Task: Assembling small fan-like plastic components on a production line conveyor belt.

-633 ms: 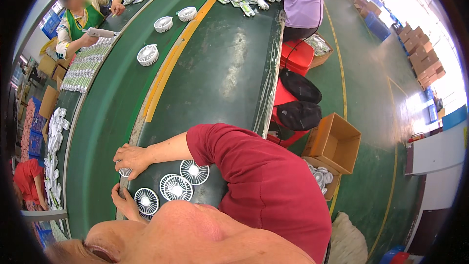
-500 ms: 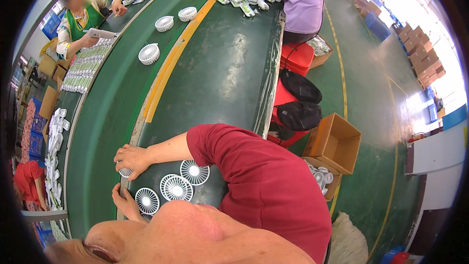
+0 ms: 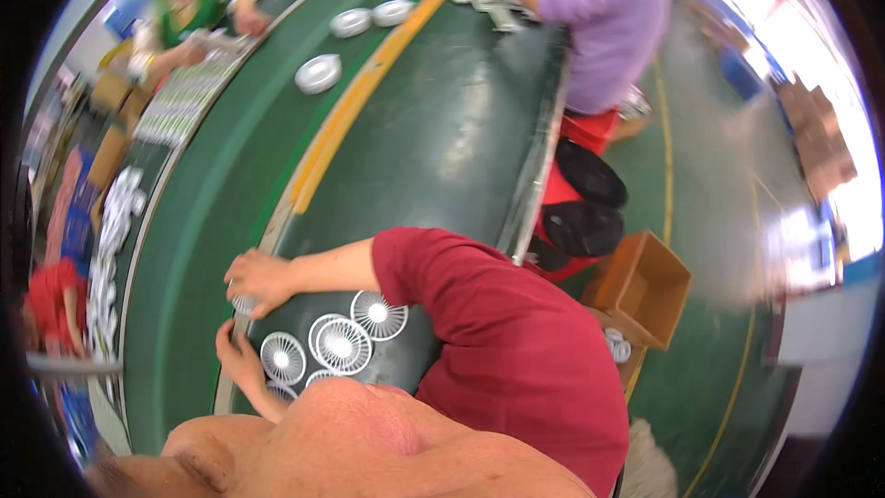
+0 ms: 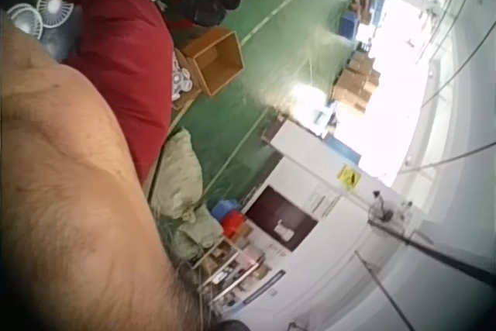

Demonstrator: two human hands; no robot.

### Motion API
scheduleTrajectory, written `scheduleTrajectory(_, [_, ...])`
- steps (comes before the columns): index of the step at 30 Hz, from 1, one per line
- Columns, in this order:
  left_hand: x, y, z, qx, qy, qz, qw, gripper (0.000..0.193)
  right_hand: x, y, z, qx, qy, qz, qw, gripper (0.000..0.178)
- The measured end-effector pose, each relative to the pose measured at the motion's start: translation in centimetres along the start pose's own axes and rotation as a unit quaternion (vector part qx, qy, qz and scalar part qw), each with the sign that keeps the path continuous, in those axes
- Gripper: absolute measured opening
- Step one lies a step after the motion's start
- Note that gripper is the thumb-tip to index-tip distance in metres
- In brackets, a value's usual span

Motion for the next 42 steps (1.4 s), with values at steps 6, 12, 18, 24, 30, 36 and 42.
scheduleTrajectory(6, [-0.6, 0.1, 0.2, 0.024, 0.021, -0.041, 0.999, 0.036, -0.2, -0.6, 0.2, 0.003, -0.033, 0.028, 0.999, 0.057])
scheduleTrajectory(12, [-1.4, 1.4, -0.5, 0.032, 0.084, -0.047, 0.995, 0.032, 0.0, -1.5, -0.6, -0.021, -0.032, 0.017, 0.999, 0.055])
scheduleTrajectory(18, [-1.7, 1.2, -0.4, 0.02, 0.069, -0.074, 0.995, 0.03, 0.2, -1.8, -0.3, -0.022, -0.048, 0.009, 0.999, 0.056])
scheduleTrajectory(24, [-1.6, 1.0, 0.2, 0.01, 0.077, -0.058, 0.995, 0.03, 0.4, -1.8, -0.3, -0.042, -0.064, 0.022, 0.997, 0.056])
scheduleTrajectory(30, [-1.2, 1.2, 0.4, -0.004, 0.059, -0.069, 0.996, 0.03, 0.6, -1.9, -0.6, -0.045, -0.075, 0.024, 0.996, 0.056])
scheduleTrajectory(36, [-2.1, 1.0, -0.4, -0.024, 0.052, -0.077, 0.995, 0.03, 0.5, -2.3, 0.1, -0.043, -0.093, 0.021, 0.994, 0.056])
scheduleTrajectory(42, [-2.2, -0.9, -3.4, -0.066, 0.173, -0.067, 0.98, 0.032, 0.2, -2.5, -0.1, -0.038, -0.083, 0.021, 0.996, 0.057])
Point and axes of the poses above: each hand's wrist, its own x-axis towards the middle knuckle, its own z-axis out of the palm, y = z × x, the point moved 4 cm from there along x, towards the middle knuckle, and after that the axes turned 8 degrees about x, right-handed, at the moved point
